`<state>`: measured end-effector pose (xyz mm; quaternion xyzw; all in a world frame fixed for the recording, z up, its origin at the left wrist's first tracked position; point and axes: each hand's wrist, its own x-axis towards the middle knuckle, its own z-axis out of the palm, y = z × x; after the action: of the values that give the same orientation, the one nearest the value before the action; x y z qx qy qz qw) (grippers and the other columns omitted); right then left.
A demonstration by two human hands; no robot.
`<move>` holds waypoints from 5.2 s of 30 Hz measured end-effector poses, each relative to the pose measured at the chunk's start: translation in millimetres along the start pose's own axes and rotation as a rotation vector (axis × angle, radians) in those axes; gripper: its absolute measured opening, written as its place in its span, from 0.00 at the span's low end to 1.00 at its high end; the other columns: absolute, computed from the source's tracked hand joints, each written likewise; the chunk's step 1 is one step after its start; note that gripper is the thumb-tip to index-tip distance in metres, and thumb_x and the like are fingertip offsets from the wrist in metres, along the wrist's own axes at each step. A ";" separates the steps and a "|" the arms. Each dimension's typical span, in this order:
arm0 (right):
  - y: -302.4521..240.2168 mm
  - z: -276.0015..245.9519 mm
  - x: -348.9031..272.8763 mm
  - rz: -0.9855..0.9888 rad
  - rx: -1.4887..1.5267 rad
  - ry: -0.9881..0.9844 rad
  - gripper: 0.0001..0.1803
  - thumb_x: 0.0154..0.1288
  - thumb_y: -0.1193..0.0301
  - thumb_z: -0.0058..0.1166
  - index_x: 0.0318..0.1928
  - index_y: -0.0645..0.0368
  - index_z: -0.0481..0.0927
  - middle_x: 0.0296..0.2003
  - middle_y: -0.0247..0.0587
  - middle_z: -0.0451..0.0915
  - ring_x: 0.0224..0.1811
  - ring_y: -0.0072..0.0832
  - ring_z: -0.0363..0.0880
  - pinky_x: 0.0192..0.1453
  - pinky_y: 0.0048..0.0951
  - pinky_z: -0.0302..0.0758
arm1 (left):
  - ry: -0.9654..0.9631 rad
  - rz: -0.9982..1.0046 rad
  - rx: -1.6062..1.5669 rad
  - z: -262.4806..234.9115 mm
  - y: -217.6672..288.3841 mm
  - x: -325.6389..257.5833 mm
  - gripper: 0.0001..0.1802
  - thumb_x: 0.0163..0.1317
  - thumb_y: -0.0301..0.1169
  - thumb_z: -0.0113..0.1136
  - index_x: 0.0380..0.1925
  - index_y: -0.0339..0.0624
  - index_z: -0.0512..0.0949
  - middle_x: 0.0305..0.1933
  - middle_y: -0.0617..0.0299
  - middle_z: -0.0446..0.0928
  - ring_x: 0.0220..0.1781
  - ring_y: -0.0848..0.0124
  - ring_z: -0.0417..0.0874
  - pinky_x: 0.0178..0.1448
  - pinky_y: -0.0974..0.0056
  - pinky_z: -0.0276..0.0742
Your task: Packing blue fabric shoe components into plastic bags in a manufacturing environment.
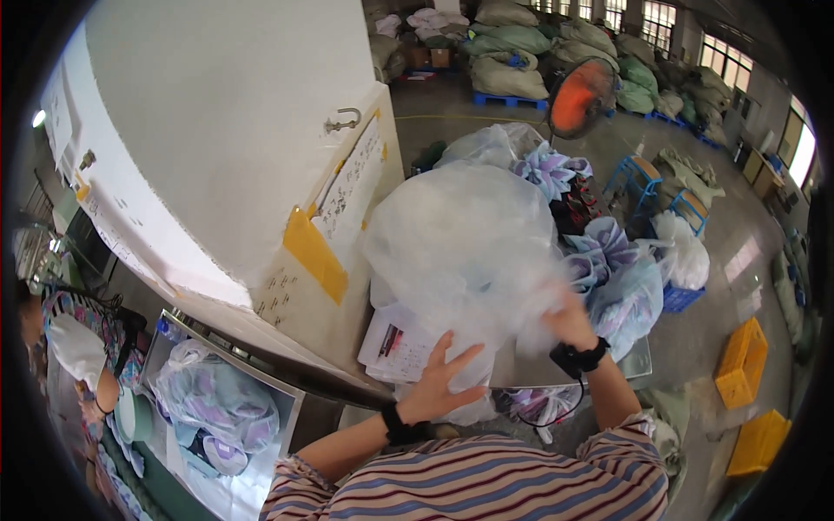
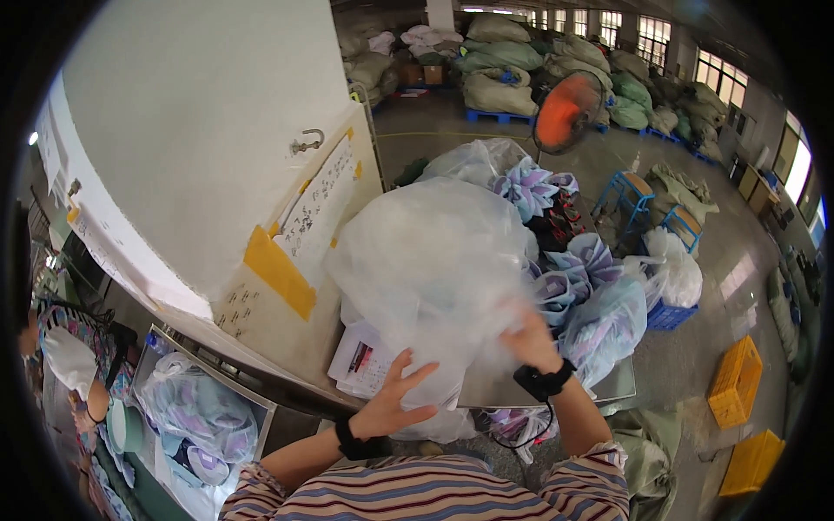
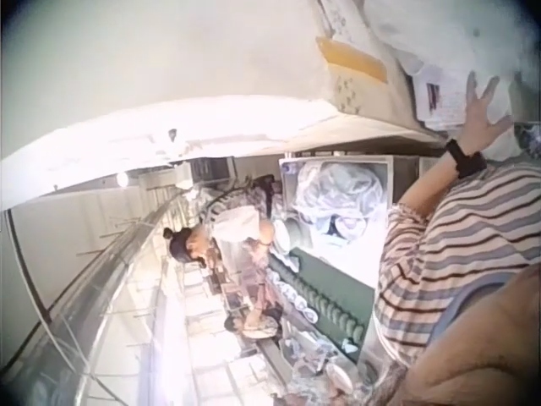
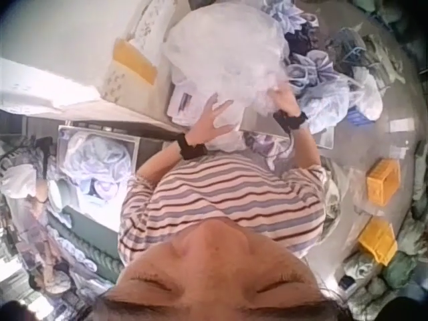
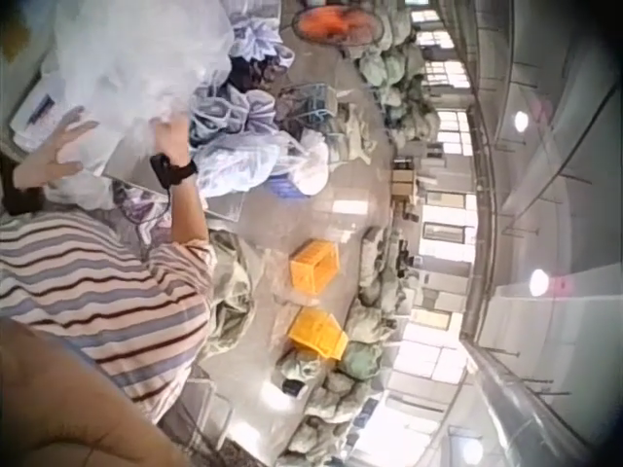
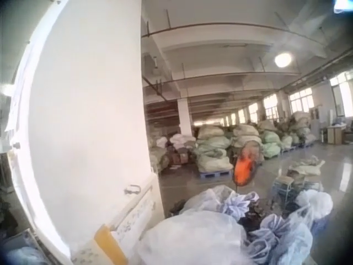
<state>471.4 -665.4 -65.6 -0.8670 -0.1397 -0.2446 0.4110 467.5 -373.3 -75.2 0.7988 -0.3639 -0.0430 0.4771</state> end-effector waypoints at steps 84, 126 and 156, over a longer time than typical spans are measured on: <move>-519.1 391.0 4.7 -1.181 0.576 -1.301 0.07 0.54 0.69 0.54 0.30 0.59 0.77 0.23 0.40 0.77 0.24 0.33 0.77 0.28 0.28 0.72 | 1.077 -0.702 0.355 -248.1 104.3 -543.2 0.05 0.62 0.27 0.48 0.35 0.38 0.73 0.48 0.55 0.69 0.52 0.69 0.68 0.56 0.66 0.62; -554.2 570.4 -126.2 -1.660 0.825 -1.177 0.20 0.47 0.69 0.57 0.44 0.52 0.76 0.50 0.41 0.67 0.52 0.40 0.65 0.54 0.38 0.64 | 1.259 -0.944 0.818 -119.0 86.0 -518.9 0.09 0.37 0.23 0.55 0.24 0.45 0.74 0.28 0.65 0.74 0.40 0.68 0.74 0.56 0.58 0.62; -625.0 521.9 121.7 -1.209 0.332 -1.281 0.12 0.51 0.75 0.53 0.38 0.64 0.75 0.32 0.37 0.76 0.34 0.22 0.74 0.40 0.23 0.72 | 0.959 -1.107 0.880 -112.9 61.9 -518.4 0.06 0.44 0.29 0.51 0.25 0.43 0.73 0.31 0.63 0.71 0.39 0.64 0.72 0.49 0.58 0.65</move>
<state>458.2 136.6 119.7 -0.5452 -0.8086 0.1347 0.1754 101.9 14.5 -109.4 0.9059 0.3364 0.2179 0.1363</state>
